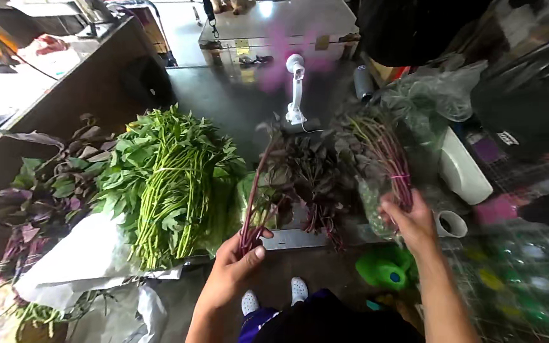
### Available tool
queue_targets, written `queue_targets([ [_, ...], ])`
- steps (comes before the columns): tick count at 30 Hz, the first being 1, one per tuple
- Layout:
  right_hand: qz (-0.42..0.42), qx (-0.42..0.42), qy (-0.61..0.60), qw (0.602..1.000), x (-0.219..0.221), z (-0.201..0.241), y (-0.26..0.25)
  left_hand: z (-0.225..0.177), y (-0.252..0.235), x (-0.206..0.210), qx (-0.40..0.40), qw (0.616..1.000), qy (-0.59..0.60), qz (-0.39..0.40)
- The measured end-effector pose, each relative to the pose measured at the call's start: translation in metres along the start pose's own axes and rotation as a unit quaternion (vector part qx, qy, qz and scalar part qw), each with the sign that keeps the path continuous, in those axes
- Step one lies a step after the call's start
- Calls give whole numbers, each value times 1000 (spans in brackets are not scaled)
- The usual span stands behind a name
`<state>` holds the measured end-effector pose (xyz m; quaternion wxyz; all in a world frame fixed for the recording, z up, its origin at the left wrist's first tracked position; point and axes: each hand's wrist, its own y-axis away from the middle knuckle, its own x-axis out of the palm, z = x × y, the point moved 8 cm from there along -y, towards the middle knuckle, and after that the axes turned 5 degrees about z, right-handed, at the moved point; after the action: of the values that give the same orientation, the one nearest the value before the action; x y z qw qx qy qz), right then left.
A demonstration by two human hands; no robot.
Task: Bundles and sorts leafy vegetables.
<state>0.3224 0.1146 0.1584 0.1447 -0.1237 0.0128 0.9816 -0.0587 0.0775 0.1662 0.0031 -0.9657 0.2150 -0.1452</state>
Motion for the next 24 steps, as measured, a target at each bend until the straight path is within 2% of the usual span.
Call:
queue_targets([
  [2,19,-25,65,997,-3,15,11,7,-15,4,-27,998,26,-57],
  [4,24,-35,89,995,4,9,21,37,-32,10,-90,988,48,-113],
  [6,36,-23,103,994,19,-15,31,85,-45,21,-153,972,98,-150],
  [9,75,53,109,990,51,-66,50,159,-51,40,-223,945,107,-215],
  [13,160,139,83,974,91,-113,85,220,-55,75,-307,932,95,-168],
  [17,243,100,109,959,104,-115,99,239,-71,85,-320,930,118,-138],
  [21,144,-1,206,968,84,-99,71,232,-80,86,-337,923,125,-140],
  [24,138,-53,216,965,85,-95,50,229,-82,89,-331,926,133,-125],
])
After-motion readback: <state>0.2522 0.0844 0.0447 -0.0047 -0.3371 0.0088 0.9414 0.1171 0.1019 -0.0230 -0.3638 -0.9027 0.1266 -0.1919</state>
